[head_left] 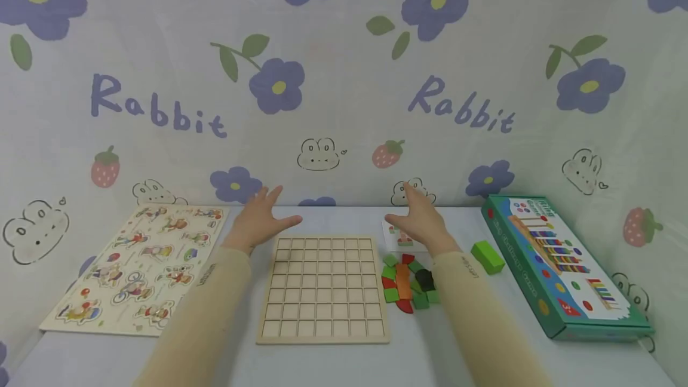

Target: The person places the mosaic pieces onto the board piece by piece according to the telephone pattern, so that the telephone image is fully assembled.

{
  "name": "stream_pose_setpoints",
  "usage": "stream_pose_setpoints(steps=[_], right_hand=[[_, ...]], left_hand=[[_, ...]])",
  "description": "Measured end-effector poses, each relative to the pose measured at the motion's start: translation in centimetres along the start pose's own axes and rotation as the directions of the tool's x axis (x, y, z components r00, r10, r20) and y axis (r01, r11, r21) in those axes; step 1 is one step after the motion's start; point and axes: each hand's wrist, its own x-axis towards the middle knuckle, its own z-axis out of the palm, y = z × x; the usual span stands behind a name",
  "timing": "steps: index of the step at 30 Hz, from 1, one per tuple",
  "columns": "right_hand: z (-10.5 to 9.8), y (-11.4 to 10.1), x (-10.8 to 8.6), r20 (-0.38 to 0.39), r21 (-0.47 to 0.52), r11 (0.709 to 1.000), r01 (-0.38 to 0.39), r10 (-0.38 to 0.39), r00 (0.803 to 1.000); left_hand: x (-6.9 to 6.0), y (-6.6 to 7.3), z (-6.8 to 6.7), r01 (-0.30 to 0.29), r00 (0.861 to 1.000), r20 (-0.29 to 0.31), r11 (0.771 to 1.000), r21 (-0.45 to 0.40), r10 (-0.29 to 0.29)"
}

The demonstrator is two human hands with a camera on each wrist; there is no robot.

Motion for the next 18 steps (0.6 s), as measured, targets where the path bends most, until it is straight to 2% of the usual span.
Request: stream_pose_setpoints(steps=[4,8,14,18], right_hand=[[0.0,0.8,-0.4,0.038,0.06,0.998,-0.036,0.033,0.999],[0.0,1.9,-0.7,0.073,0.085,0.994,-0.064,0.058,0.996],[-0.1,3.3,-1.0,0.094,0.111,0.991,-0.075,0.065,0.993],[0.1,3.8,-1.2,0.11,0.11,0.989,-0.101,0.089,0.99]], left_hand=[[-0.2,-0.3,0.4,-0.012,1.0,-0.017,0.991,-0.131,0.01],[-0.6,-0.3,0.8,-0.004,1.0,-0.026,0.967,-0.254,-0.003],[-1.1,-0.3,1.5,0.012,1.0,-0.022,0.93,-0.368,-0.022],[-1.6,-0.6,2.1,0.046,0.999,0.002,0.901,-0.431,-0.05]])
